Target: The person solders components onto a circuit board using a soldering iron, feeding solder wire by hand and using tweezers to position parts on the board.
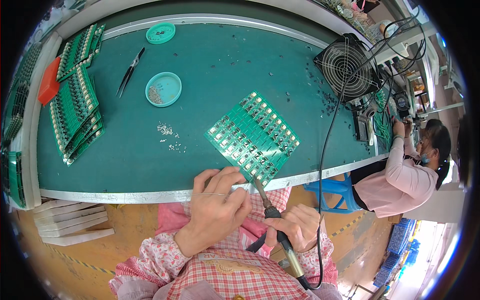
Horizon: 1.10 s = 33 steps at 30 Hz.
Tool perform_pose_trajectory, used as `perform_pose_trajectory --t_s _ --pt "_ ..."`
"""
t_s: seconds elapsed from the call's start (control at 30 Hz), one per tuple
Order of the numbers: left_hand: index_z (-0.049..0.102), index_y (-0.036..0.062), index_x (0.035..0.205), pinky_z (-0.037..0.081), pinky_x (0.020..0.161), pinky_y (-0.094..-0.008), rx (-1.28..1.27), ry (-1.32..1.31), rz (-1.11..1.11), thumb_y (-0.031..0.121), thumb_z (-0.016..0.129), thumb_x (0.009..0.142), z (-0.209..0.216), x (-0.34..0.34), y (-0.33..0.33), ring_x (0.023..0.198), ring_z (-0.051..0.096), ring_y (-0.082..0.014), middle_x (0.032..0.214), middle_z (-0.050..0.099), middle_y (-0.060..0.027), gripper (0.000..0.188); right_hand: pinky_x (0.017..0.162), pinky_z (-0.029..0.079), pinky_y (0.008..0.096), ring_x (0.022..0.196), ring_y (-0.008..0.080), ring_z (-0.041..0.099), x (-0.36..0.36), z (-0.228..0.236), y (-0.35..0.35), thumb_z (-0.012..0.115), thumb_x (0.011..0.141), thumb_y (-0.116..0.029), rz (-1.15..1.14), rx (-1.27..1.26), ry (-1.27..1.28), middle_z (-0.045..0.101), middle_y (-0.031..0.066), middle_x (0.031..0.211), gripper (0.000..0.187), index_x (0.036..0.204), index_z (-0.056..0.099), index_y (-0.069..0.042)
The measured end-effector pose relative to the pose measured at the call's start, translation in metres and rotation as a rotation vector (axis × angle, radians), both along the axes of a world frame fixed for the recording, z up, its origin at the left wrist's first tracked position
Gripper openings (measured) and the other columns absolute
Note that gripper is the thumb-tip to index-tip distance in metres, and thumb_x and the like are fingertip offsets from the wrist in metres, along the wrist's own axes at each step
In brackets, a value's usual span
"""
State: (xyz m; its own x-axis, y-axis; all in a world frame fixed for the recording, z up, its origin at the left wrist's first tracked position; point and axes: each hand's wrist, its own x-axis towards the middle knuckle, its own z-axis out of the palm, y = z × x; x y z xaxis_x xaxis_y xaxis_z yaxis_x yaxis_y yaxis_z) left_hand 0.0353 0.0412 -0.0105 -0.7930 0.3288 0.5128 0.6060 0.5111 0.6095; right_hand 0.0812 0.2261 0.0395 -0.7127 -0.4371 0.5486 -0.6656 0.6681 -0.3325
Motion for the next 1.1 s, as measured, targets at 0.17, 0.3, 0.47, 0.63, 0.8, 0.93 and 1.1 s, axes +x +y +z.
perform_pose_trajectory --t_s 0.17,0.3,0.47,0.63,0.8,0.93,1.1 --pt "0.055 0.0079 0.070 0.043 0.089 -0.0426 0.000 -0.002 -0.007 0.004 0.073 0.071 0.001 0.000 0.000 0.102 0.067 -0.0250 0.100 0.065 -0.0061 0.019 0.040 0.032 0.0252 0.041 0.0124 0.046 0.003 -0.001 -0.001 0.072 0.066 0.000 -0.022 -0.018 -0.025 0.047 -0.0021 0.053 0.028 0.092 0.064 -0.005" --pt "0.055 0.0073 0.070 0.043 0.087 -0.0425 0.011 -0.018 -0.013 0.003 0.072 0.071 0.002 0.000 -0.003 0.101 0.067 -0.0250 0.100 0.065 -0.0066 0.017 0.041 0.040 0.0276 0.042 0.0164 0.053 0.000 -0.002 0.009 0.071 0.071 0.001 -0.029 -0.138 -0.073 0.055 0.0015 0.056 0.023 0.092 0.062 -0.003" --pt "0.056 0.0061 0.069 0.044 0.085 -0.0420 0.035 -0.051 -0.032 0.003 0.072 0.070 0.009 -0.003 -0.003 0.097 0.067 -0.0251 0.099 0.066 -0.0072 0.015 0.043 0.046 0.0296 0.044 0.0169 0.057 0.001 0.001 0.016 0.068 0.080 -0.002 -0.141 -0.352 -0.093 0.062 0.0045 0.060 0.012 0.089 0.060 -0.002" --pt "0.057 0.0056 0.069 0.044 0.085 -0.0416 0.036 -0.050 -0.031 0.003 0.072 0.069 0.009 -0.005 -0.002 0.094 0.067 -0.0259 0.098 0.066 -0.0076 0.015 0.044 0.048 0.0297 0.045 0.0174 0.058 0.004 -0.005 0.021 0.068 0.082 -0.004 -0.192 -0.420 -0.112 0.064 0.0062 0.061 0.012 0.091 0.059 -0.002" --pt "0.056 0.0064 0.069 0.043 0.083 -0.0424 0.000 -0.027 -0.032 0.004 0.072 0.068 0.008 -0.006 0.001 0.094 0.065 -0.0250 0.099 0.066 -0.0070 0.017 0.043 0.046 0.0300 0.044 0.0173 0.057 0.000 -0.005 0.018 0.068 0.080 -0.001 -0.120 -0.420 -0.145 0.064 0.0065 0.061 0.014 0.092 0.061 -0.002" --pt "0.055 0.0067 0.069 0.043 0.082 -0.0425 -0.020 -0.021 -0.023 0.004 0.073 0.068 0.008 -0.007 0.003 0.094 0.065 -0.0246 0.099 0.066 -0.0062 0.018 0.042 0.044 0.0290 0.043 0.0175 0.056 -0.003 -0.005 0.014 0.070 0.076 0.002 -0.065 -0.357 -0.119 0.063 0.0056 0.061 0.019 0.092 0.061 -0.002" --pt "0.055 0.0072 0.069 0.042 0.082 -0.0424 -0.021 -0.012 -0.013 0.004 0.073 0.068 0.007 -0.007 0.004 0.093 0.065 -0.0245 0.099 0.066 -0.0054 0.019 0.043 0.040 0.0298 0.041 0.0156 0.050 -0.002 -0.007 0.009 0.064 0.088 -0.014 -0.128 -0.243 -0.040 0.055 0.0015 0.054 0.012 0.090 0.058 -0.004"
